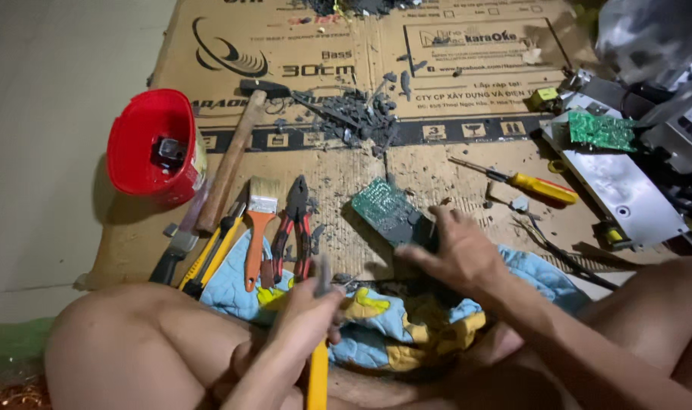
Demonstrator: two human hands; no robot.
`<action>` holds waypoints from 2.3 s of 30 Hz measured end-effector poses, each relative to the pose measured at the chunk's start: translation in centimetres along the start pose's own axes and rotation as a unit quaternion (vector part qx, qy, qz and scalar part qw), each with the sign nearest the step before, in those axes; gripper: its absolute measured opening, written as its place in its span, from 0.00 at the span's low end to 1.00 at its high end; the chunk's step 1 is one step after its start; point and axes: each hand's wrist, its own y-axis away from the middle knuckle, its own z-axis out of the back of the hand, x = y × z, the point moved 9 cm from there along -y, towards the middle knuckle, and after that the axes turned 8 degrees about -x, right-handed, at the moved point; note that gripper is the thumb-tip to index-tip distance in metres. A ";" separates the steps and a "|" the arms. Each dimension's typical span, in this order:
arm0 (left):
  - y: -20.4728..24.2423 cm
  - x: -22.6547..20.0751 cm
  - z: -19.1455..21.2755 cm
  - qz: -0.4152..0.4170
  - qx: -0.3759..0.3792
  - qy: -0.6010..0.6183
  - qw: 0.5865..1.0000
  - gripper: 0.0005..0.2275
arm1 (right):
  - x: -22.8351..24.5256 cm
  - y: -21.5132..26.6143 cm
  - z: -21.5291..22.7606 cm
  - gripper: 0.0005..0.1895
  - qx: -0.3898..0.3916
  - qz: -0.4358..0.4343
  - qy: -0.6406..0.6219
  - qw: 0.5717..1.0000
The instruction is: The person scrapes a green circuit board with a yellow utility knife to remove a dark coating. They hold the board steady with their left hand while scraping with their right hand, occasionally turning the board to access different areas.
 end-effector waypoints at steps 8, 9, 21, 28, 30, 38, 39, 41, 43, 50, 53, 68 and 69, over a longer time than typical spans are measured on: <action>1.1 -1.5 0.4 -0.110 -0.033 -0.357 0.927 0.14 | 1.9 0.5 -2.2 0.52 0.072 0.055 0.091 0.992; 1.0 -1.9 1.0 -0.154 -0.086 -0.358 0.917 0.13 | 2.2 0.8 -1.2 0.47 0.062 0.076 0.025 0.995; 3.8 -7.7 -0.8 -0.210 0.004 -0.367 0.906 0.18 | 5.1 3.9 0.3 0.49 0.027 0.004 0.037 0.999; 4.0 -7.4 -2.1 -0.211 -0.026 -0.421 0.882 0.19 | 4.1 4.5 0.7 0.47 -0.049 0.043 0.087 0.994; 4.3 -7.3 -2.3 -0.204 -0.017 -0.441 0.874 0.20 | 4.7 4.6 1.3 0.46 -0.043 0.026 0.098 0.994; 2.7 -6.7 -3.0 -0.199 -0.001 -0.478 0.855 0.21 | 3.1 3.9 -0.8 0.48 -0.078 0.049 0.116 0.989; 2.7 -6.5 -3.4 -0.189 0.008 -0.501 0.845 0.20 | 3.1 3.9 -0.7 0.48 -0.089 0.056 0.112 0.988; 3.8 -7.7 -2.5 -0.185 -0.003 -0.475 0.861 0.21 | 3.6 4.1 -0.3 0.47 -0.098 0.066 0.118 0.986; 3.9 -8.2 -2.4 -0.185 -0.011 -0.454 0.872 0.22 | 3.4 4.2 -0.3 0.46 -0.110 0.068 0.121 0.984; 2.9 -7.6 -1.9 -0.187 -0.028 -0.433 0.881 0.18 | 3.1 4.1 -0.8 0.47 -0.093 0.053 0.105 0.989; 2.7 -7.7 -2.6 -0.215 -0.002 -0.490 0.844 0.19 | 3.5 4.4 -0.2 0.46 -0.093 0.059 0.102 0.989; 3.5 -7.8 -2.8 -0.164 -0.018 -0.497 0.852 0.19 | 3.1 4.2 -0.8 0.45 -0.089 0.041 0.111 0.989; 3.5 -7.5 -2.7 -0.147 -0.018 -0.485 0.862 0.20 | 3.1 4.2 -0.7 0.45 -0.098 0.049 0.111 0.988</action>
